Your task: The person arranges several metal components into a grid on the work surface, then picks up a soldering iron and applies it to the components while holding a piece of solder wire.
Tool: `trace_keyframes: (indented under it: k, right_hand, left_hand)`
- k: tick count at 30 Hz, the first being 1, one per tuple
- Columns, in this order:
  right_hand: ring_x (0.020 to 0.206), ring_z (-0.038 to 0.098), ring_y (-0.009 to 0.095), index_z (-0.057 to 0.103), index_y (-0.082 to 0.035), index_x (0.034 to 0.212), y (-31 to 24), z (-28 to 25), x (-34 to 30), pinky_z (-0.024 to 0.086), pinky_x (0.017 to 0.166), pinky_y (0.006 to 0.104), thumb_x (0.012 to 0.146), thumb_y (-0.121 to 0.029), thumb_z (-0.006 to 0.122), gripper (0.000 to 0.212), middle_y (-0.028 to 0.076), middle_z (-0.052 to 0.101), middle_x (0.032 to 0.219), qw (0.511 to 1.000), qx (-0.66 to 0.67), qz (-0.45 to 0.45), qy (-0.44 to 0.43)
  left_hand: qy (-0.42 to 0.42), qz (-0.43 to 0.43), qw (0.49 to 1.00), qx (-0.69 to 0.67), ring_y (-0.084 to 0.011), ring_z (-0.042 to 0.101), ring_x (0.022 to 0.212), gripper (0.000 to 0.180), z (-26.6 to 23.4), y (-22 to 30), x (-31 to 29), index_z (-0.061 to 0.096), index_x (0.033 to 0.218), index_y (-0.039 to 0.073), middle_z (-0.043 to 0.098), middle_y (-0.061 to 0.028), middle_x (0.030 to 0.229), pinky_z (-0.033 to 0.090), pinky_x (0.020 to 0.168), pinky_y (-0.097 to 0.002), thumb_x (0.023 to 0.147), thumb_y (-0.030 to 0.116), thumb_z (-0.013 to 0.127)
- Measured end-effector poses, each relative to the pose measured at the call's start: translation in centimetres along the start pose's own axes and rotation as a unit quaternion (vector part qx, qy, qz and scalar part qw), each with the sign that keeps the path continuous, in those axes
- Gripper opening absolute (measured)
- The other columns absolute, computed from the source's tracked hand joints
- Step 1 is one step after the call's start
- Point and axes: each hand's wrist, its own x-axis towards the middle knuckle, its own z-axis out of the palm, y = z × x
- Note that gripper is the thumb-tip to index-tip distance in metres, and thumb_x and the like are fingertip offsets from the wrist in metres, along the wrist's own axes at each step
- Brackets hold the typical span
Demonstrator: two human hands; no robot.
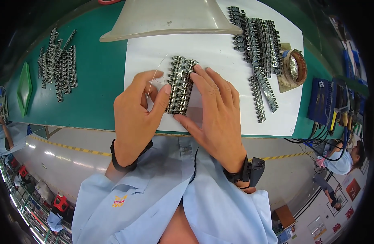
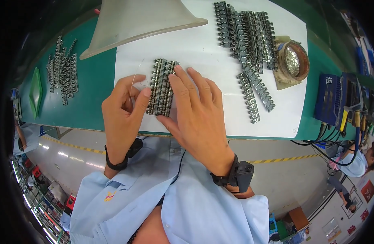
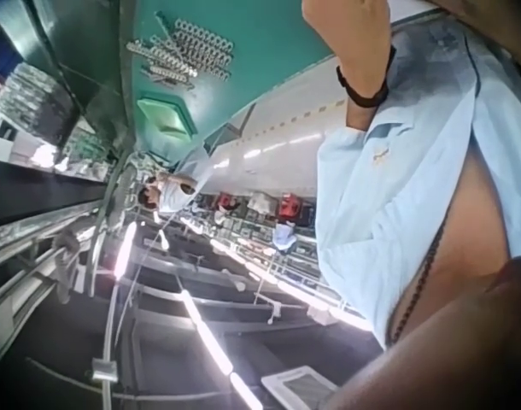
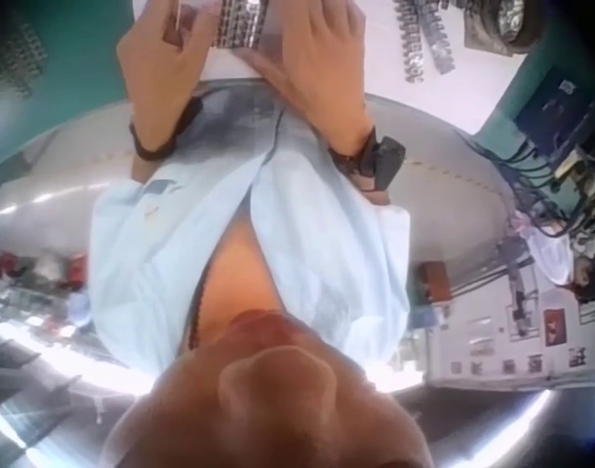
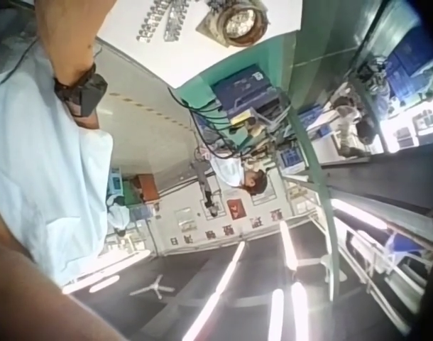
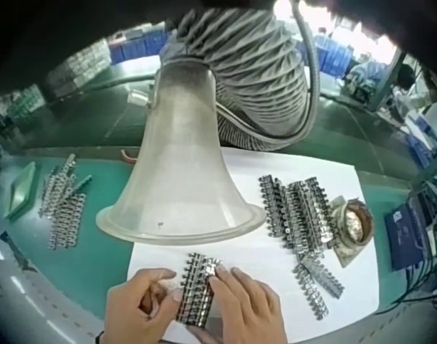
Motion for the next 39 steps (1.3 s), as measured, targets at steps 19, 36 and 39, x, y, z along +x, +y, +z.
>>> trace_keyframes:
  k: [19,36,39]
  right_hand:
    - [0.127,0.047,0.034,0.044,-0.003,0.136,0.0,0.7,0.4,0.034,0.104,0.0453,0.063,-0.019,0.086,0.086,0.012,0.050,0.141,1.000,-0.001,0.004,0.031]
    - [0.109,0.055,0.032,0.060,-0.002,0.116,3.0,-3.1,-1.6,0.043,0.093,0.0399,0.078,-0.013,0.078,0.043,0.012,0.062,0.118,0.967,-0.094,0.082,0.221]
    - [0.101,0.056,0.027,0.064,-0.003,0.108,4.9,-5.4,-3.0,0.045,0.087,0.0370,0.082,-0.010,0.075,0.029,0.010,0.065,0.109,0.949,-0.159,0.161,0.218]
  left_hand:
    - [-0.028,0.013,0.998,0.046,-0.0106,0.042,0.049,0.024,-0.2,0.4,0.2,0.067,0.108,0.007,0.057,-0.0046,0.066,0.035,0.046,-0.0269,0.085,0.010,0.071]
    - [-0.011,0.009,0.999,0.046,-0.0111,0.041,0.059,0.035,0.5,0.9,0.7,0.065,0.114,0.006,0.048,-0.0031,0.070,0.036,0.053,-0.0251,0.080,0.010,0.074]
    - [-0.010,0.013,0.998,0.062,-0.0101,0.040,0.058,0.035,0.6,0.7,0.7,0.065,0.114,0.007,0.045,-0.0023,0.068,0.034,0.052,-0.0245,0.080,0.011,0.074]
